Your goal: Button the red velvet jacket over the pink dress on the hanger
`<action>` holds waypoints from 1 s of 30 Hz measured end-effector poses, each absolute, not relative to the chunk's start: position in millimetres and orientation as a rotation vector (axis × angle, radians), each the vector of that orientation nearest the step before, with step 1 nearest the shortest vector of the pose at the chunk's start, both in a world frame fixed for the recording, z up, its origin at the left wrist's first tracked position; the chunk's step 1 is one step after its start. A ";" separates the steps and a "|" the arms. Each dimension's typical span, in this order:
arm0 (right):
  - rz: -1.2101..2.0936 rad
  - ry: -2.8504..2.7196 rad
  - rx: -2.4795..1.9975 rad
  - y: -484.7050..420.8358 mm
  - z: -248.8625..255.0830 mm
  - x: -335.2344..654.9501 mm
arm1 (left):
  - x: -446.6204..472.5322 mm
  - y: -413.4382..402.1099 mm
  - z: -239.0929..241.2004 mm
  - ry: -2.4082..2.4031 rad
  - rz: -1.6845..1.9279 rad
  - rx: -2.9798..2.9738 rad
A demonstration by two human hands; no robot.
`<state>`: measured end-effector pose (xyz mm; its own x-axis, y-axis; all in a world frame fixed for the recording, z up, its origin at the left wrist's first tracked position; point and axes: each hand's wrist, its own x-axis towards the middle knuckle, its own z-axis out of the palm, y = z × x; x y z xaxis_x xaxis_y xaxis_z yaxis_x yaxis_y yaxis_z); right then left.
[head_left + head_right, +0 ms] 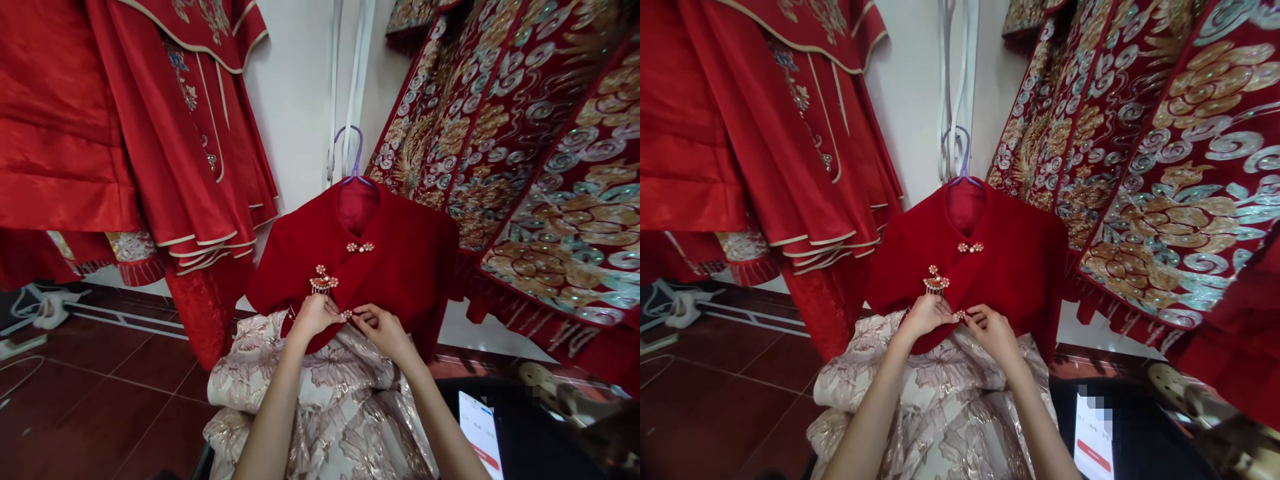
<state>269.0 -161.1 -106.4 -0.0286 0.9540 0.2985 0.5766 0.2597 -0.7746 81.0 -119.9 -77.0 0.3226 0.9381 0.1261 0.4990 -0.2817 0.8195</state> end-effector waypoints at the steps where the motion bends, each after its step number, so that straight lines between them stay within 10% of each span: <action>1: 0.585 -1.710 -1.412 -160.7 -107.1 268.4 | 80.5 -120.4 -76.3 1.262 0.825 1.925; 30: 0.827 -1.781 -1.268 -177.8 -75.0 272.4 | 80.7 -115.3 -58.5 0.458 1.357 0.649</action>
<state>272.4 -177.8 -75.0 -0.1956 0.9548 0.2239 0.4451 0.2899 -0.8473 80.7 -115.3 -58.5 0.1690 0.9835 0.0653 -0.7426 0.0835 0.6645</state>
